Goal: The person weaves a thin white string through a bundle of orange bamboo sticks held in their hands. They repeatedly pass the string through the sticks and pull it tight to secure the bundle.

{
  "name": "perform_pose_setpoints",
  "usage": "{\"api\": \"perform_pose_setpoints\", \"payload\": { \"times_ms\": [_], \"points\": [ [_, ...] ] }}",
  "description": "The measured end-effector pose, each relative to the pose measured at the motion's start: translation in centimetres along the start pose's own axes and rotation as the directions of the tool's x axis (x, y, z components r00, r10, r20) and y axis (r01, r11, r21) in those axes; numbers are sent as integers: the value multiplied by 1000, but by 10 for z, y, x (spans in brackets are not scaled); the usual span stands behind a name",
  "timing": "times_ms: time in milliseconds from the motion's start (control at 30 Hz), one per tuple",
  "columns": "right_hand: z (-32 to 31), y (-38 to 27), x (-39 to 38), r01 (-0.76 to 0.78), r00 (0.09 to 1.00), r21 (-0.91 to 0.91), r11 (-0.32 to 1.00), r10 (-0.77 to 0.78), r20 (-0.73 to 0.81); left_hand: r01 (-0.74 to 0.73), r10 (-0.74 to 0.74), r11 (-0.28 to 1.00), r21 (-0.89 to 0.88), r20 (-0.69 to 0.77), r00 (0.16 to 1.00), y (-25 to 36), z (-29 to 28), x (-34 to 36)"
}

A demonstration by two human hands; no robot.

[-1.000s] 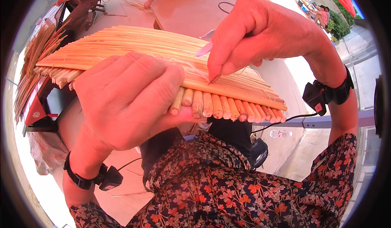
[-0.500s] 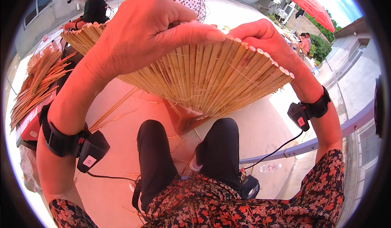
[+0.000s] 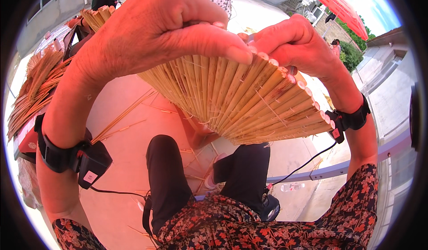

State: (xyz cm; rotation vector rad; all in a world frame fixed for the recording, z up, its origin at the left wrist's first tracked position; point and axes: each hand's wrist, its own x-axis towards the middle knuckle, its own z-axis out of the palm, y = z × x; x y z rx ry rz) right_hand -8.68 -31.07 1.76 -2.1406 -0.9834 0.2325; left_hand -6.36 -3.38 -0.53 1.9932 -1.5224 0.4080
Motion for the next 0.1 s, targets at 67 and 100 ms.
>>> {"api": "perform_pose_setpoints", "payload": {
  "times_ms": [67, 100],
  "points": [
    [-2, 3, -2, -11, 1000, 29, 1000, 10, 17, -45, 45, 999, -19, 1, 999, -1, 2, 2],
    [-3, 6, -2, -16, 1000, 45, 999, 15, 26, -71, 71, 997, -32, -1, 997, -4, 3, 3]
  ]
}}
